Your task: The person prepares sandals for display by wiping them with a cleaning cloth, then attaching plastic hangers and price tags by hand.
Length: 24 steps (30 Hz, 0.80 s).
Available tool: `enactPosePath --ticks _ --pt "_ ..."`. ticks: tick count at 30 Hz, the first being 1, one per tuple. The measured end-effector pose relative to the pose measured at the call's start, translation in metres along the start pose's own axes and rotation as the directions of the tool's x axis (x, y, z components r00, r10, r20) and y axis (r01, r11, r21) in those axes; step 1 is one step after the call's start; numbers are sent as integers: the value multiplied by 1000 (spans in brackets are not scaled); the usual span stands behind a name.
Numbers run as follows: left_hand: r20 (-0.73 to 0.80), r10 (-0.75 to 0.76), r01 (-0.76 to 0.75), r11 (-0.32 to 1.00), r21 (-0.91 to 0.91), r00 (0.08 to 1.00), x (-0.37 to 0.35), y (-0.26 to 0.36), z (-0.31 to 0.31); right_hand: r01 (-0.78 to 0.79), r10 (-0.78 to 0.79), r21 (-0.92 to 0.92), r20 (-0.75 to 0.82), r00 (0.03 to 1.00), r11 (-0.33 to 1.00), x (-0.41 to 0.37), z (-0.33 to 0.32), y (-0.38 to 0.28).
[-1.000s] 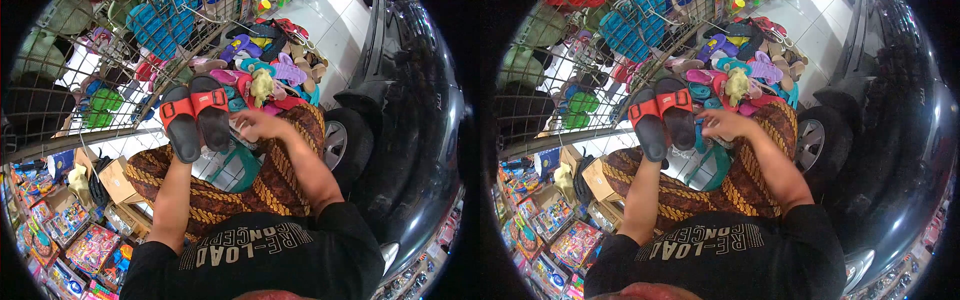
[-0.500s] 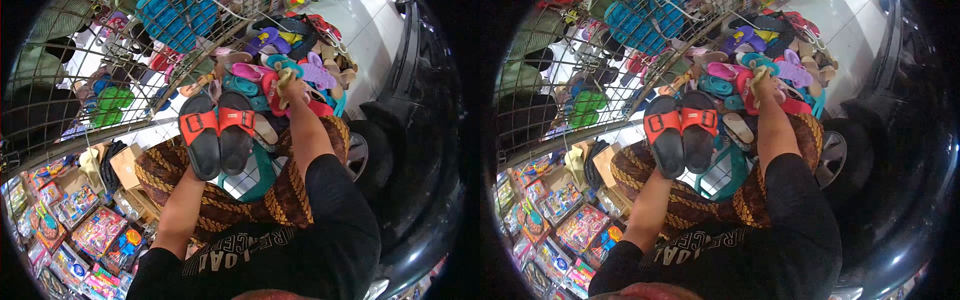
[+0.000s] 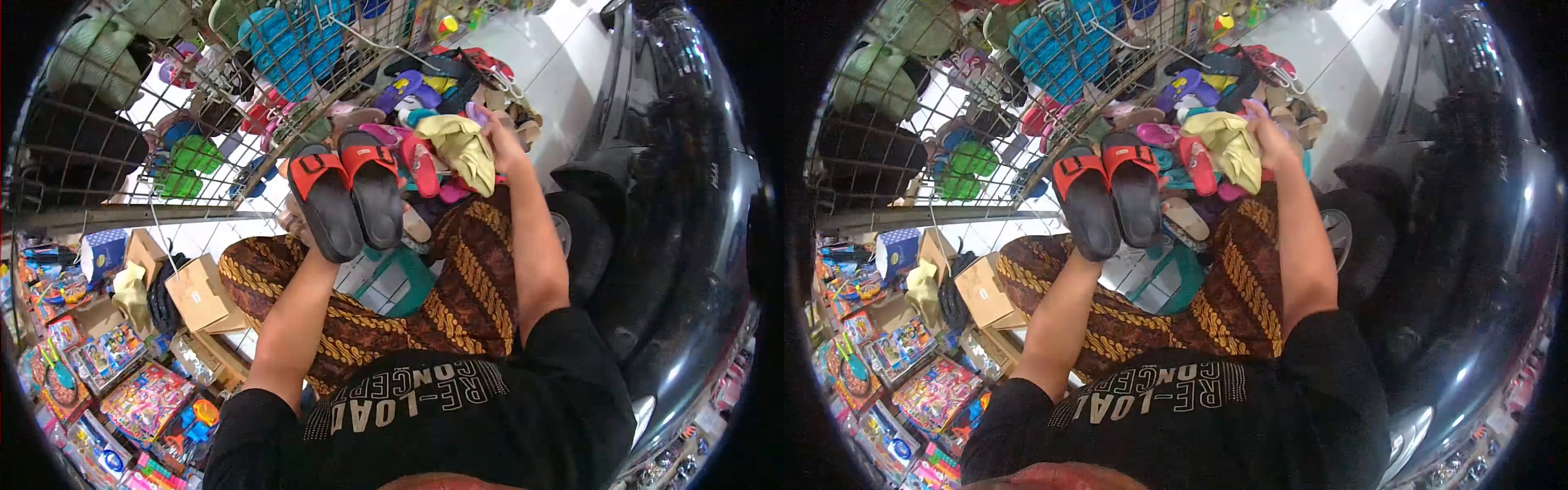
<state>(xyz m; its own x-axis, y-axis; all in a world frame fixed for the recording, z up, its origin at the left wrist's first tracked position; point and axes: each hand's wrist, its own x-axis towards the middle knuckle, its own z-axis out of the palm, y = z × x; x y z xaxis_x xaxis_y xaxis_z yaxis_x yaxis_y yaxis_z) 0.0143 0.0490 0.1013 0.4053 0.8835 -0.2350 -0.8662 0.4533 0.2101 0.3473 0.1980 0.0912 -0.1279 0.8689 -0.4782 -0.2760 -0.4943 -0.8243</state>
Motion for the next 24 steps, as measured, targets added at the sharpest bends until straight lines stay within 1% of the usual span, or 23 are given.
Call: enactPosePath --ticks 1,2,3,4,5,6,7,8,9,10,13,16,19,22,23,24 --pt "26 0 0 1000 -7 1000 1 0 3 -51 45 196 34 998 979 -44 32 -15" --pt "47 1 -1 1000 -7 999 4 0 4 -43 3 319 125 992 947 -62 38 -15" --pt "64 4 -3 1000 -14 998 4 -1 6 -77 25 419 128 991 905 -105 71 -30" --pt "80 7 -6 1000 -17 997 5 -1 7 -26 11 411 40 999 911 -130 93 -29" --pt "93 12 -10 1000 -23 996 5 -1 9 137 -124 271 -62 990 953 -150 115 -20" --pt "105 17 -14 1000 -23 994 5 -1 10 289 -272 114 -142 952 950 -168 137 -9" --pt "114 18 -16 1000 -22 993 4 -3 10 422 -449 -179 -157 879 889 -183 157 6" --pt "121 21 -19 1000 -20 992 3 -3 8 502 -610 -456 -119 783 734 -194 174 21" --pt "119 24 -22 1000 -16 993 0 -3 7 525 -683 -694 64 727 493 -205 183 32" --pt "120 27 -26 1000 -9 992 -2 -2 6 513 -690 -838 260 675 186 -212 188 42" --pt "112 34 -35 999 6 993 -13 -2 1 547 -537 -830 415 734 106 -225 193 63" --pt "102 47 -48 999 11 994 -22 -2 -3 466 -450 -879 376 810 103 -238 200 69" --pt "99 69 -70 997 13 993 -28 -1 -3 459 -449 -888 424 787 -35 -244 205 68" --pt "99 91 -92 996 13 991 -33 4 -1 531 -467 -848 471 748 -5 -246 212 69" --pt "94 103 -104 994 13 990 -35 5 -1 531 -458 -847 489 743 -43 -250 215 65" --pt "86 111 -112 994 12 990 -36 6 -1 549 -504 -836 475 721 -2 -247 216 70"
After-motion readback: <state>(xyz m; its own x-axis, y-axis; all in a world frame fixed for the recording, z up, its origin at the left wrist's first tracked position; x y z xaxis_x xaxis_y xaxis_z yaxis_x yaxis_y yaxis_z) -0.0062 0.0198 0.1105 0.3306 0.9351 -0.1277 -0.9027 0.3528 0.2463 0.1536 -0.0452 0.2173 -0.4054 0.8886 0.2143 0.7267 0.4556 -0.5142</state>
